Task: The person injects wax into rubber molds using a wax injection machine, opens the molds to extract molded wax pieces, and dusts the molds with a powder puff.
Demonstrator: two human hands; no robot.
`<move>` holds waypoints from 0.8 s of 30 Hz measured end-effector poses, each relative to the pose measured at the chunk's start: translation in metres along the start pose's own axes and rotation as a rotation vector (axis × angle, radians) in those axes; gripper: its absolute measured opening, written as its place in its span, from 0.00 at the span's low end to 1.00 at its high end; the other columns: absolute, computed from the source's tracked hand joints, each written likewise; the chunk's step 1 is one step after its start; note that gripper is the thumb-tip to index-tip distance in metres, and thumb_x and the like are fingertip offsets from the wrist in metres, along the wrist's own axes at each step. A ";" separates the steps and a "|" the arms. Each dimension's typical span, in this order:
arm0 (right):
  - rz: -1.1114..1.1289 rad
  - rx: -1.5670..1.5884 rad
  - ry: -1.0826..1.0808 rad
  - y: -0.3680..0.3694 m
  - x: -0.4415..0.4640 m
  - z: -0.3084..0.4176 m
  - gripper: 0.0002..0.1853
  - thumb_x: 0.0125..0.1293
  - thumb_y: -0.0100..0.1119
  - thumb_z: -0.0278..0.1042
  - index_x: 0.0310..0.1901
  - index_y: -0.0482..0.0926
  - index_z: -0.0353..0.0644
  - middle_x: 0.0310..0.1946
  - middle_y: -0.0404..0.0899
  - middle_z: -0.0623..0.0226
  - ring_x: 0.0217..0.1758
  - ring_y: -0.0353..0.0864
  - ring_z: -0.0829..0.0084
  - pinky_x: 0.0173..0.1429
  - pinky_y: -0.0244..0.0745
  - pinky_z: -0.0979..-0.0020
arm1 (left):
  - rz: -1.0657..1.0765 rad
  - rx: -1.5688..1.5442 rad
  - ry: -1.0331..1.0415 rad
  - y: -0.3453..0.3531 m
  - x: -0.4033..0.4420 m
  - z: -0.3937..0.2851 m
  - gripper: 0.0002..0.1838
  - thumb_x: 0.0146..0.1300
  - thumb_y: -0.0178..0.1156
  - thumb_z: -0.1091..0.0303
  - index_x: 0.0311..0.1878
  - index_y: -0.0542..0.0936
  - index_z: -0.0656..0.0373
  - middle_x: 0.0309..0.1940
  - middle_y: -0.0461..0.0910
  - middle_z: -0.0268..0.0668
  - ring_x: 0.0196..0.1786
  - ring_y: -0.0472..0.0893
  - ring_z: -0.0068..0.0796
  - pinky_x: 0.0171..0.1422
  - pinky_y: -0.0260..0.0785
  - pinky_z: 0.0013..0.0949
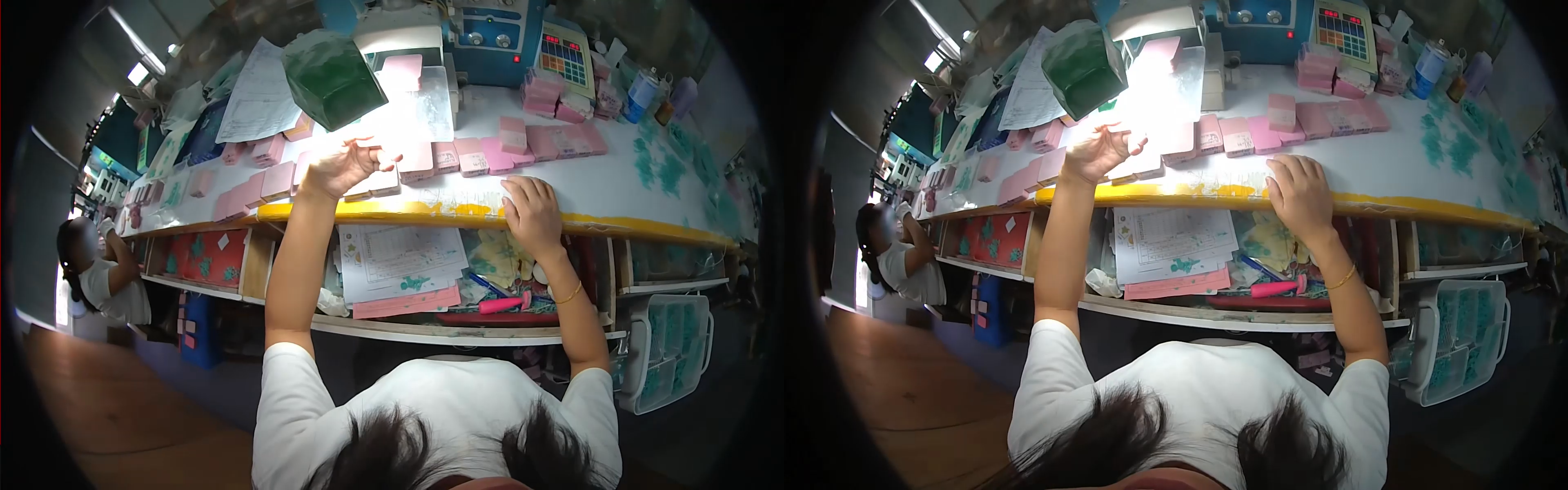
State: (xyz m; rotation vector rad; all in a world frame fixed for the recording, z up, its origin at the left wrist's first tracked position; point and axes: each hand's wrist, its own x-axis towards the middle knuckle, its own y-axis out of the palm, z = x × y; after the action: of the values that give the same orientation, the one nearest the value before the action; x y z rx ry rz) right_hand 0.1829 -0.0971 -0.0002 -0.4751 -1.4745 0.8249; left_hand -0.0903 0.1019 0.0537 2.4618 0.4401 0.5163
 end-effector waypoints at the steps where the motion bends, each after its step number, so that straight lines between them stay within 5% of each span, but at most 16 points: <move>1: 0.001 0.003 0.004 0.000 0.000 0.000 0.13 0.57 0.55 0.33 0.44 0.75 0.39 0.42 0.75 0.63 0.47 0.72 0.63 0.55 0.65 0.62 | -0.007 -0.024 0.008 0.006 -0.001 -0.005 0.14 0.62 0.52 0.64 0.40 0.77 0.67 0.34 0.80 0.49 0.44 0.75 0.54 0.45 0.68 0.43; 7: -0.013 -0.003 -0.007 0.002 -0.001 -0.001 0.11 0.57 0.55 0.33 0.41 0.77 0.39 0.42 0.75 0.64 0.46 0.73 0.64 0.54 0.66 0.63 | 0.020 0.008 0.031 -0.002 0.000 -0.012 0.17 0.61 0.54 0.60 0.40 0.77 0.68 0.35 0.80 0.50 0.42 0.75 0.53 0.45 0.68 0.45; 9: -0.020 -0.008 -0.005 0.001 -0.001 -0.001 0.11 0.57 0.55 0.33 0.40 0.77 0.40 0.42 0.75 0.64 0.46 0.73 0.64 0.54 0.66 0.63 | 0.134 -0.055 0.005 -0.009 0.005 -0.013 0.18 0.63 0.52 0.60 0.44 0.76 0.69 0.40 0.79 0.52 0.47 0.76 0.52 0.50 0.69 0.47; 14: -0.010 0.001 0.003 0.001 -0.002 -0.001 0.11 0.57 0.55 0.33 0.40 0.77 0.40 0.42 0.76 0.64 0.47 0.73 0.64 0.54 0.66 0.63 | 0.039 -0.087 0.038 -0.005 0.030 -0.010 0.21 0.64 0.52 0.61 0.52 0.70 0.71 0.50 0.74 0.55 0.54 0.75 0.51 0.58 0.69 0.44; 16: -0.014 -0.003 -0.004 0.001 -0.002 -0.001 0.11 0.57 0.55 0.33 0.41 0.77 0.40 0.42 0.76 0.65 0.47 0.73 0.64 0.54 0.66 0.63 | -0.502 0.035 0.042 -0.005 0.043 -0.008 0.20 0.67 0.49 0.61 0.53 0.69 0.68 0.46 0.76 0.56 0.48 0.79 0.50 0.52 0.73 0.45; 18: 0.003 -0.003 0.006 0.000 -0.001 -0.001 0.11 0.57 0.55 0.32 0.41 0.76 0.40 0.42 0.76 0.64 0.47 0.73 0.63 0.54 0.66 0.63 | -0.385 -0.144 0.050 -0.012 0.051 -0.004 0.15 0.66 0.51 0.65 0.49 0.71 0.68 0.43 0.77 0.54 0.46 0.80 0.47 0.48 0.76 0.41; 20: 0.002 -0.007 0.003 0.002 -0.002 -0.001 0.11 0.57 0.55 0.32 0.41 0.76 0.40 0.42 0.76 0.64 0.47 0.73 0.63 0.54 0.66 0.63 | -0.567 0.151 0.154 -0.014 0.063 0.005 0.13 0.64 0.55 0.68 0.48 0.72 0.66 0.46 0.77 0.49 0.48 0.79 0.39 0.50 0.74 0.34; 24: 0.002 -0.013 0.004 0.003 -0.002 -0.001 0.10 0.57 0.55 0.32 0.41 0.76 0.40 0.42 0.76 0.64 0.47 0.73 0.63 0.54 0.66 0.62 | -0.576 0.390 0.291 -0.010 0.070 0.021 0.10 0.66 0.53 0.64 0.44 0.74 0.61 0.37 0.81 0.44 0.39 0.82 0.36 0.47 0.73 0.33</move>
State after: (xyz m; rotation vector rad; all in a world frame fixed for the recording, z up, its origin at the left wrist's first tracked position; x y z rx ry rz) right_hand 0.1838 -0.0962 -0.0040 -0.4873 -1.4769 0.8159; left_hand -0.0215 0.1289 0.0505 2.4458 1.4307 0.5768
